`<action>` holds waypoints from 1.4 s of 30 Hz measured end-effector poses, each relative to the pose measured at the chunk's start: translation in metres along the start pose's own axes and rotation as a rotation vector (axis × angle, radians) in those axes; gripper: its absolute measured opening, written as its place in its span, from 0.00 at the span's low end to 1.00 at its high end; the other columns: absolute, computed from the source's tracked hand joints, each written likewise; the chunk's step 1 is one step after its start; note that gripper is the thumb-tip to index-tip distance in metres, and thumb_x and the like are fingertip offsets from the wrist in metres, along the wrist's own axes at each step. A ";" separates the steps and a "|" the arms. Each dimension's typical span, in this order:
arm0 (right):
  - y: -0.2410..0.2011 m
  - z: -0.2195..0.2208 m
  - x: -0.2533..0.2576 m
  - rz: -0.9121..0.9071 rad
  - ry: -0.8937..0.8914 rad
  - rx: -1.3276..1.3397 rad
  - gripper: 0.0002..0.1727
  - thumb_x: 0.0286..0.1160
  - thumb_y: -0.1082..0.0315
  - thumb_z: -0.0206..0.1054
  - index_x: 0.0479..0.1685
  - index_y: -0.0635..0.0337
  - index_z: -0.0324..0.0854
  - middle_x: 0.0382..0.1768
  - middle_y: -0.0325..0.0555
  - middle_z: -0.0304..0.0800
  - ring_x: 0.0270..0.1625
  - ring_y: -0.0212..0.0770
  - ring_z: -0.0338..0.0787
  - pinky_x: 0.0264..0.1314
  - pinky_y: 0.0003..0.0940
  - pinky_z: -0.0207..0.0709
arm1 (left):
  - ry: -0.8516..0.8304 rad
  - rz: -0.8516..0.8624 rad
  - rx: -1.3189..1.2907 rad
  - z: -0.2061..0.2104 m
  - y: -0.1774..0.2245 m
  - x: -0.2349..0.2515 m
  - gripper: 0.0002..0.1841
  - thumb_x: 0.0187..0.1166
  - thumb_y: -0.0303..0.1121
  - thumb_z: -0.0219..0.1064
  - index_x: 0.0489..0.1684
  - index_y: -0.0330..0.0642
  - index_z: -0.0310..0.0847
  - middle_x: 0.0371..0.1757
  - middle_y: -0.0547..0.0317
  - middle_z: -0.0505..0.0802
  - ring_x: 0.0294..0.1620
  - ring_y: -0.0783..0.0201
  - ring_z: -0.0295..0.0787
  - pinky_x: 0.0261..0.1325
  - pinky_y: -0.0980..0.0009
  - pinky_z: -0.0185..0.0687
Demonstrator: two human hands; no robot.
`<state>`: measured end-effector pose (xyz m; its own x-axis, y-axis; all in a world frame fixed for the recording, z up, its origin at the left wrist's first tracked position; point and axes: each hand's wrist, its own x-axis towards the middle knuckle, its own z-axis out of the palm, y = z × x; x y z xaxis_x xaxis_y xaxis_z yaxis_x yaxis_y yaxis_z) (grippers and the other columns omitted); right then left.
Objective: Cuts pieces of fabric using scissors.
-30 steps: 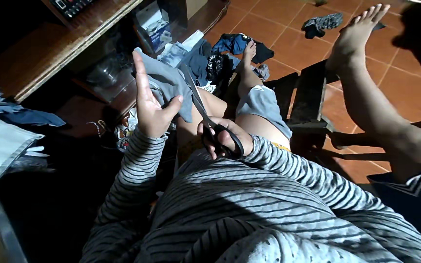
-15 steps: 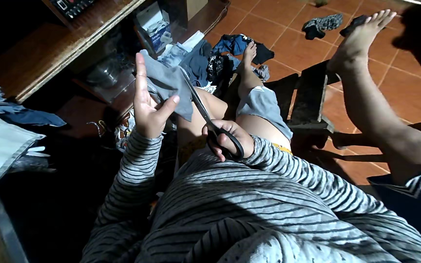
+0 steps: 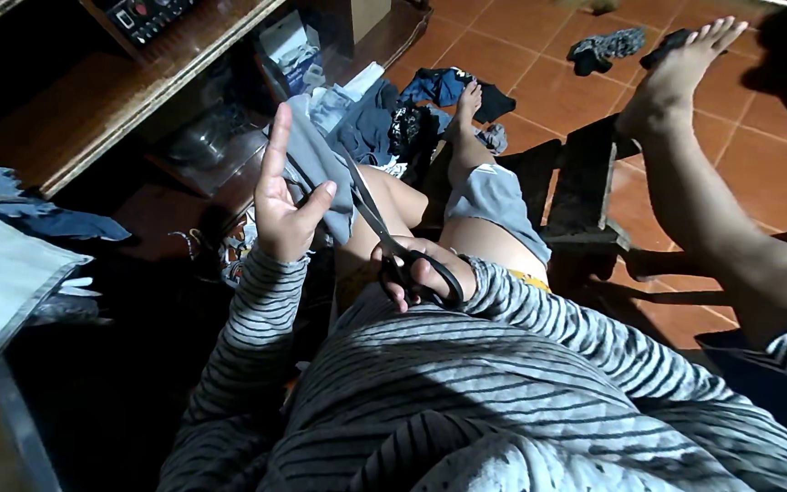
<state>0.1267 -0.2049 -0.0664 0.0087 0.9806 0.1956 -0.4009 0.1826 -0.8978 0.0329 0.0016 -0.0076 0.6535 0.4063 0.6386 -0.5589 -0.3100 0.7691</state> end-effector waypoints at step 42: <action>0.006 -0.001 0.002 -0.080 0.047 -0.023 0.38 0.67 0.26 0.66 0.52 0.54 0.78 0.25 0.31 0.85 0.26 0.28 0.87 0.29 0.23 0.84 | 0.024 0.034 0.063 0.011 -0.004 -0.015 0.52 0.65 0.22 0.78 0.89 0.18 0.42 0.92 0.38 0.58 0.88 0.59 0.66 0.88 0.64 0.66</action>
<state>0.1246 -0.2021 -0.0721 0.0831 0.9649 0.2493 -0.3760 0.2620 -0.8888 0.0316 -0.0128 -0.0201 0.6220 0.4150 0.6641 -0.5468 -0.3768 0.7476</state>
